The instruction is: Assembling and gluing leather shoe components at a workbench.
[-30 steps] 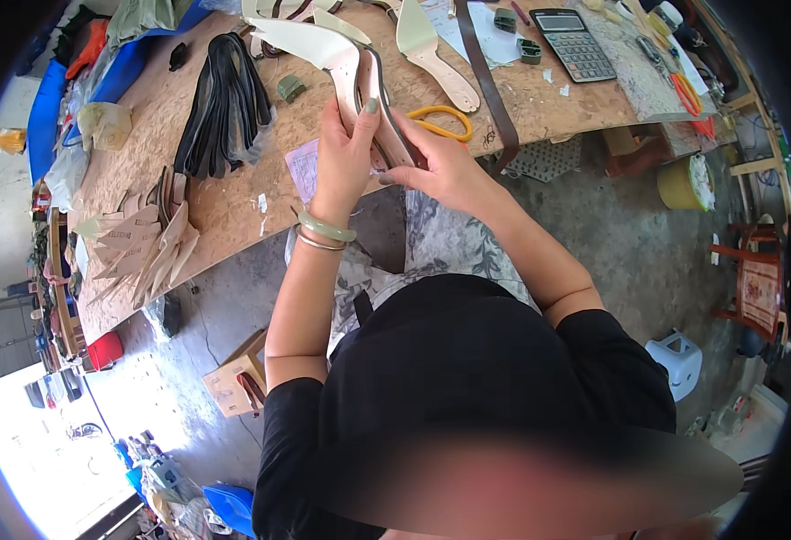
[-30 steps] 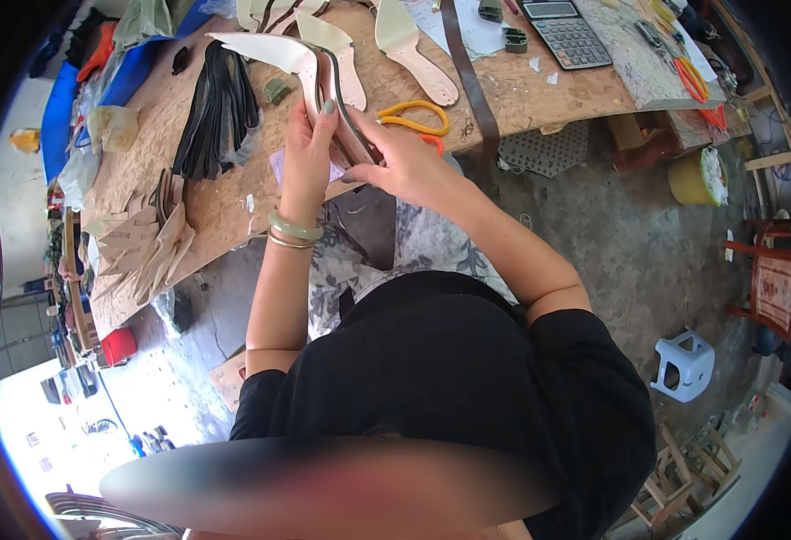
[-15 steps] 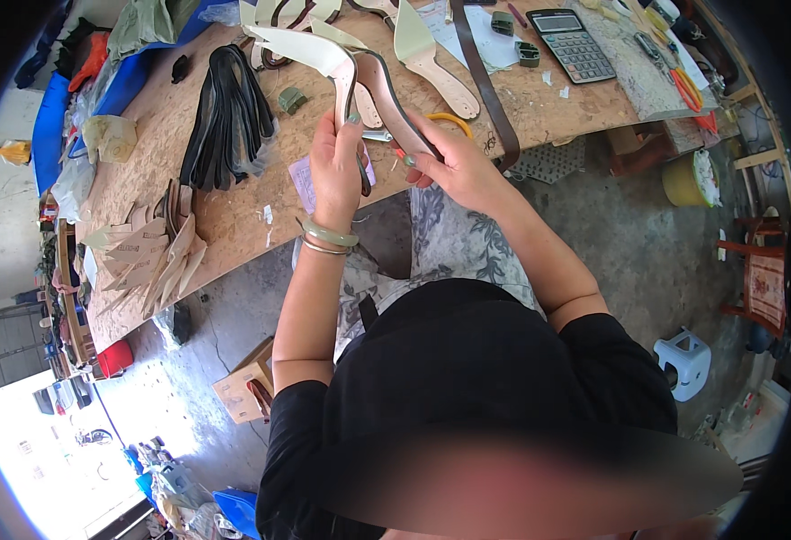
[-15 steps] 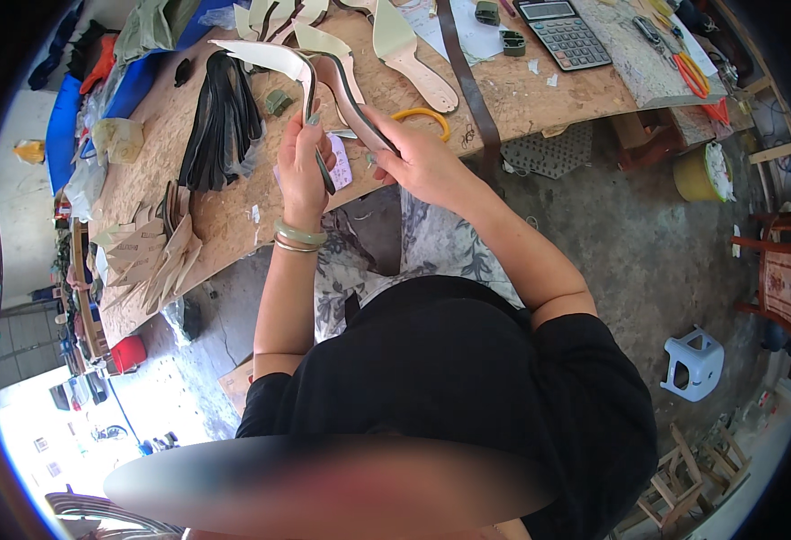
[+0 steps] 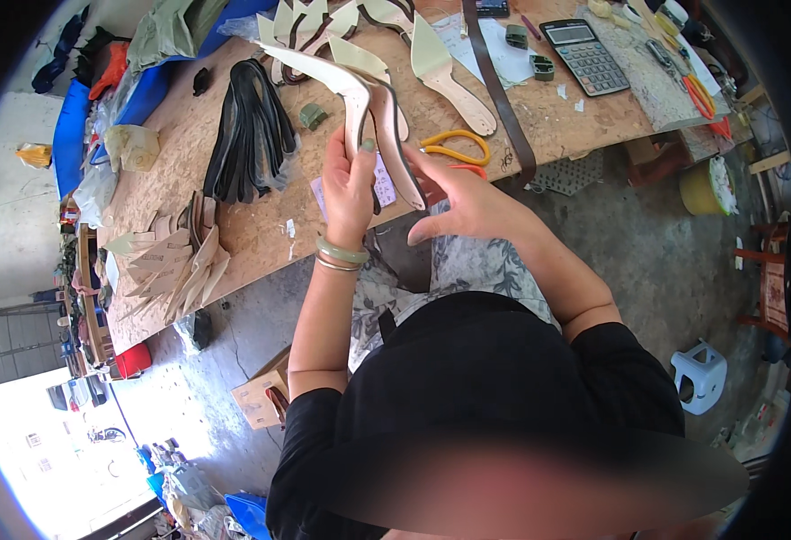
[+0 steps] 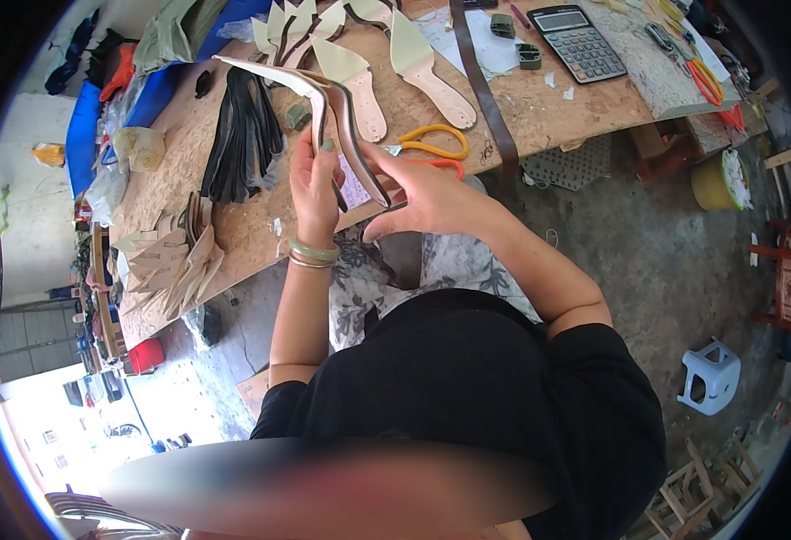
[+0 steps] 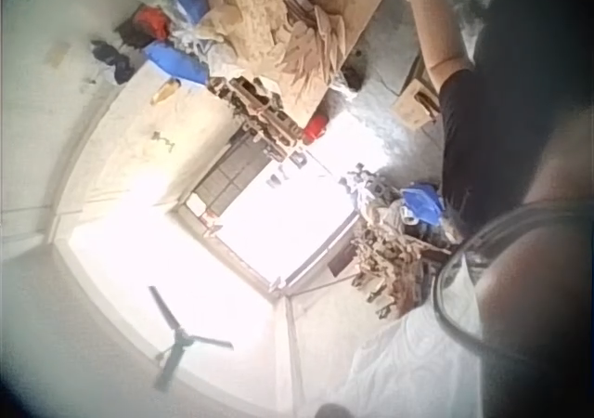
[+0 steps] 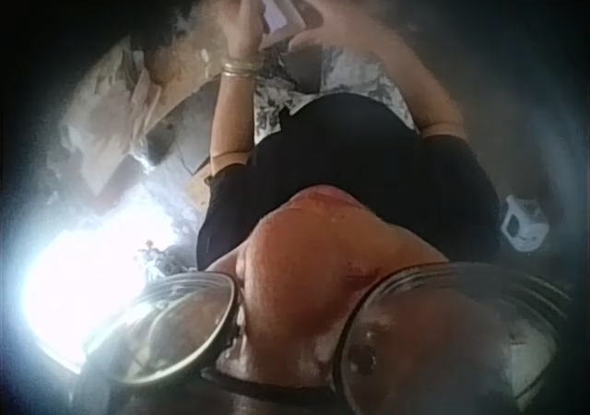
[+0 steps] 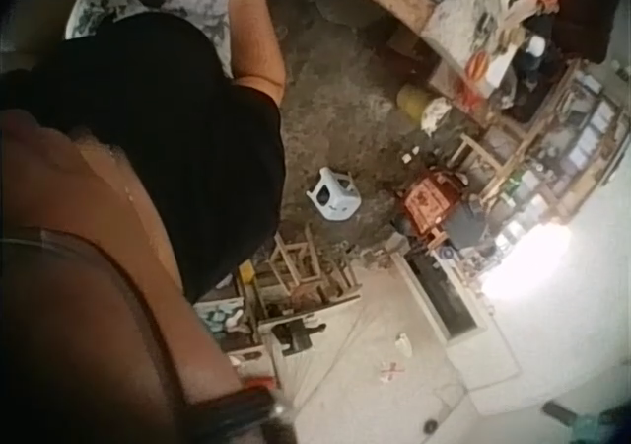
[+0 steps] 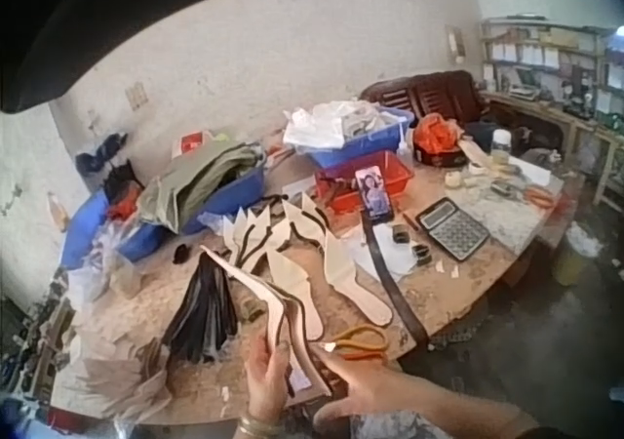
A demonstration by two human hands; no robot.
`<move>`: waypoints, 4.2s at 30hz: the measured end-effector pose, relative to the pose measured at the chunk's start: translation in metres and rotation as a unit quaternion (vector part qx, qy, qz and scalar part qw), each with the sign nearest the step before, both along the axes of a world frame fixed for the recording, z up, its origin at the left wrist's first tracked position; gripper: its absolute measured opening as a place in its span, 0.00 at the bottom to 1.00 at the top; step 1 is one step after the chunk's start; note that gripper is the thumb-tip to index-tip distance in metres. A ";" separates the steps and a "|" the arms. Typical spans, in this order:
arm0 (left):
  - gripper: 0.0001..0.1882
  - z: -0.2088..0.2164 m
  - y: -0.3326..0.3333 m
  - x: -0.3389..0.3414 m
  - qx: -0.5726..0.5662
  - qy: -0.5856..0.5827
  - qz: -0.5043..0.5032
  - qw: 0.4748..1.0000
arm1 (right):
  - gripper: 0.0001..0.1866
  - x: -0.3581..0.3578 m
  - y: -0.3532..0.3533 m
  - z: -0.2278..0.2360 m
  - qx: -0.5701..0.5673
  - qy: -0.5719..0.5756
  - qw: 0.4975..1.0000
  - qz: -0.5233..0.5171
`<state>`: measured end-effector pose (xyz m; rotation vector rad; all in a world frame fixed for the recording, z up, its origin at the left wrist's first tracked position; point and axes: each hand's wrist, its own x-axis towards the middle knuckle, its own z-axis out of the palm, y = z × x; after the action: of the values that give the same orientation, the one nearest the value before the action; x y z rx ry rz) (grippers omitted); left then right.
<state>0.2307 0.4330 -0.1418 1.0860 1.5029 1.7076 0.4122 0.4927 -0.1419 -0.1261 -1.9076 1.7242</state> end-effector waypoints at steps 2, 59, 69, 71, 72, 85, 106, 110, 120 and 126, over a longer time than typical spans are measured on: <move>0.17 0.005 -0.003 0.004 -0.014 0.091 0.053 0.994 | 0.42 0.001 0.009 0.002 0.068 -0.079 0.990 -0.094; 0.20 0.035 0.032 0.006 -0.022 0.380 -0.160 0.911 | 0.28 0.031 0.005 -0.010 -0.043 -0.082 0.983 -0.157; 0.22 0.036 0.035 0.003 -0.027 0.361 -0.170 0.916 | 0.28 0.034 0.007 -0.008 -0.041 -0.104 0.982 -0.155; 0.22 0.035 0.035 0.003 -0.020 0.357 -0.165 0.919 | 0.28 0.033 0.006 -0.009 -0.037 -0.098 0.981 -0.161; 0.20 0.035 0.036 0.003 -0.016 0.360 -0.165 0.918 | 0.27 0.032 0.005 -0.010 -0.035 -0.090 0.981 -0.165; 0.16 0.043 0.044 0.007 0.029 0.250 -0.211 0.944 | 0.38 0.036 0.003 -0.002 -0.042 0.037 0.976 -0.210; 0.27 0.005 0.012 0.018 -0.144 0.022 -0.154 0.977 | 0.08 0.018 0.029 0.007 0.406 0.140 0.872 -0.236; 0.27 0.006 0.014 0.024 -0.147 0.021 -0.145 0.978 | 0.11 0.031 0.013 0.011 0.474 0.156 0.841 -0.209; 0.29 0.025 0.012 0.034 -0.188 0.034 -0.149 0.970 | 0.10 0.045 0.005 0.017 0.522 0.161 0.819 -0.178; 0.30 0.030 0.012 0.040 -0.184 0.025 -0.136 0.973 | 0.09 0.049 0.004 0.018 0.534 0.159 0.813 -0.167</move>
<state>0.2703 0.4446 -0.1114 1.0807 1.5417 1.1675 0.4613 0.4967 -0.1234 0.2319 -2.1284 0.2546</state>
